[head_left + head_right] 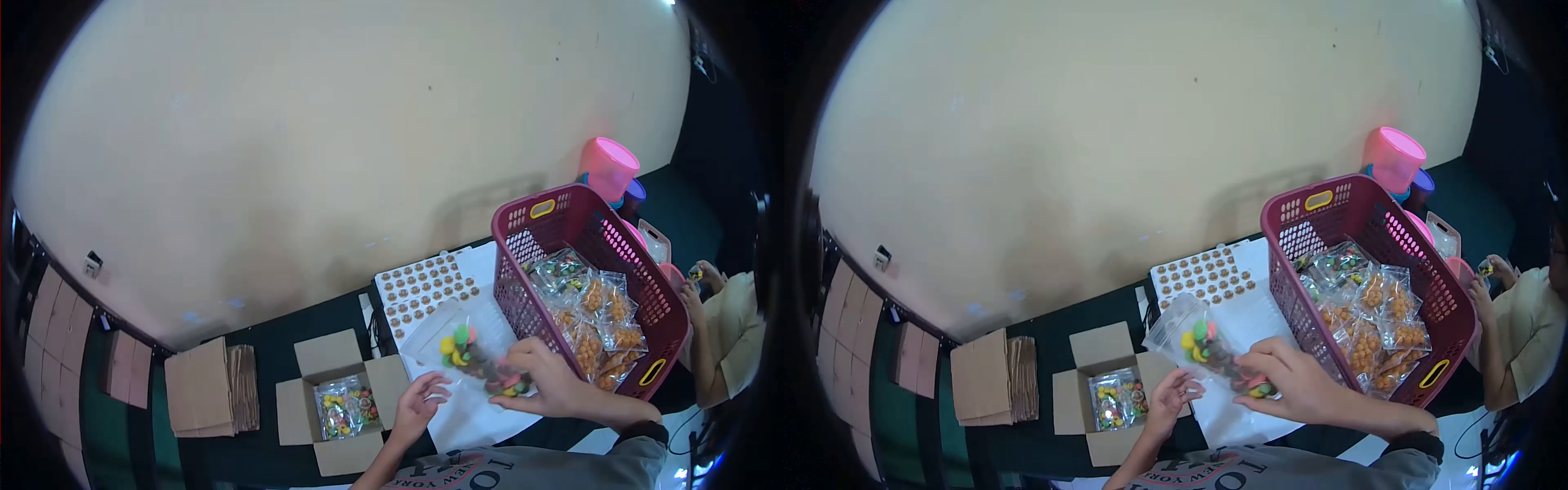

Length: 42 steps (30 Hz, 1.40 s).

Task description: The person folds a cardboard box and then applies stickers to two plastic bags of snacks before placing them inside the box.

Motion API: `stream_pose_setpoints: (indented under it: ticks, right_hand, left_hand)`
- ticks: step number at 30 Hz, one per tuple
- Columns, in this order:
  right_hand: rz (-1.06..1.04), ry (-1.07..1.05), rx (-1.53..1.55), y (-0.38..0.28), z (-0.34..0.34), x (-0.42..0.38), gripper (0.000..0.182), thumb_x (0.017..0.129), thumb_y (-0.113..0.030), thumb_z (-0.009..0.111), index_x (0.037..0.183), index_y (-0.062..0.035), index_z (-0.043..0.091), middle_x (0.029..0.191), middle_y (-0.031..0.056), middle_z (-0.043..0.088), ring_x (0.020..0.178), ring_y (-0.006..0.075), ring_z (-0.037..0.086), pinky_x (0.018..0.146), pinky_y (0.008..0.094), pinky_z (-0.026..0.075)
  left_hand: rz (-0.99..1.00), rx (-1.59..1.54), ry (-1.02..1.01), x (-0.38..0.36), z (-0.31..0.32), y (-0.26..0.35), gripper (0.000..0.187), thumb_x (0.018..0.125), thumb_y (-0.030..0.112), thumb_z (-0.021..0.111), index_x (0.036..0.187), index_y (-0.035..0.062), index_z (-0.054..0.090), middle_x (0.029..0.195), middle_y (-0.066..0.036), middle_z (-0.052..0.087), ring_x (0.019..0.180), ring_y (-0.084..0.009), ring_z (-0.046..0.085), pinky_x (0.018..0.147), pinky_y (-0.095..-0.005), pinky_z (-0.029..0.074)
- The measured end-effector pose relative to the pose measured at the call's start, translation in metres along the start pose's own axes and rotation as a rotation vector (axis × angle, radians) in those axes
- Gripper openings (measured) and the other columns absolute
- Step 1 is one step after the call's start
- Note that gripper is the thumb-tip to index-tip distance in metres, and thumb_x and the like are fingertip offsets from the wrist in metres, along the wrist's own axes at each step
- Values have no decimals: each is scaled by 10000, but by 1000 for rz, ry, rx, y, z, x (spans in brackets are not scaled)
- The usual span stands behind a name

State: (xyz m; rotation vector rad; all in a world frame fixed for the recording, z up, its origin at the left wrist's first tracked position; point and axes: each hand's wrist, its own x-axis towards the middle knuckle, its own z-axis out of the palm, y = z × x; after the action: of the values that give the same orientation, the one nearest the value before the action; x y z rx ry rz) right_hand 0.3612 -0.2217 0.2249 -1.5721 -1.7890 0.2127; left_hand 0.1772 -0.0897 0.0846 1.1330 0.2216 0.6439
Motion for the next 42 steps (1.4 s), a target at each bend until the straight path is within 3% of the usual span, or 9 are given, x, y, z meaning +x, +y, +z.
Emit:
stream_pose_setpoints:
  ticks: [7, 11, 13, 15, 20, 31, 35, 38, 42]
  right_hand:
    - [-23, 91, 228, -13, 85, 14, 783, 600, -173, 796, 1196, -23, 311, 1054, 160, 417, 849, 204, 514, 709, 290, 437]
    - [369, 139, 546, -22, 123, 23, 579, 670, -215, 741, 1099, 16, 427, 964, 126, 523, 765, 173, 554, 675, 262, 440]
    - [332, 81, 512, -16, 139, 27, 429, 694, -159, 716, 1014, 27, 500, 866, 80, 577, 730, 127, 551, 692, 254, 435]
    - [508, -8, 983, -15, 153, 32, 313, 718, -105, 689, 966, 12, 539, 887, 60, 586, 760, 111, 550, 683, 243, 440]
    - [649, -132, 1251, -36, 184, 48, 339, 723, -51, 671, 1024, 9, 530, 873, 57, 594, 785, 100, 560, 707, 240, 465]
    - [607, -93, 1115, -69, 248, 47, 162, 746, -42, 656, 829, 7, 525, 834, 71, 605, 791, 105, 586, 676, 224, 472]
    - [728, 22, 1185, -83, 263, 41, 153, 747, -11, 639, 845, 11, 524, 847, 73, 586, 769, 114, 578, 694, 231, 471]
    - [513, -6, 1017, -72, 289, 26, 71, 818, -18, 554, 845, 9, 494, 813, 56, 551, 773, 109, 567, 703, 222, 459]
    - [498, 71, 920, -80, 285, 29, 78, 849, -17, 500, 890, -3, 435, 824, 59, 528, 811, 107, 553, 704, 223, 445]
  left_hand:
    - [39, -2, 372, -9, 0, 36, 287, 790, 138, 637, 1016, -15, 550, 912, -42, 600, 821, -92, 560, 740, -226, 436]
    - [35, 52, 371, -23, -27, 39, 245, 781, 103, 642, 984, -14, 569, 905, -44, 606, 796, -77, 563, 703, -203, 441]
    - [-68, 234, 321, -36, -45, 43, 239, 782, 91, 637, 984, -17, 568, 905, -50, 607, 809, -82, 568, 705, -202, 445]
    - [-36, 101, 270, -47, -57, 47, 257, 790, 93, 628, 1009, -19, 553, 927, -58, 597, 823, -99, 572, 720, -216, 455]
    - [-100, -35, 286, -75, -75, 59, 336, 804, 97, 606, 1095, -13, 479, 949, -78, 581, 797, -136, 594, 710, -252, 497]
    - [16, 95, 537, -104, -112, 67, 243, 776, 152, 653, 947, -9, 590, 813, -41, 617, 579, -82, 580, 497, -179, 452]
    - [-100, 79, 591, -118, -124, 75, 280, 785, 144, 637, 1008, 9, 536, 852, -54, 598, 668, -83, 573, 532, -175, 459]
    - [45, 105, 614, -124, -128, 70, 377, 794, 143, 625, 1111, 21, 463, 930, -56, 585, 719, -81, 569, 522, -169, 454]
    - [48, 59, 418, -124, -134, 65, 398, 784, 134, 643, 1112, 13, 453, 1007, -31, 544, 822, -98, 541, 727, -220, 427]
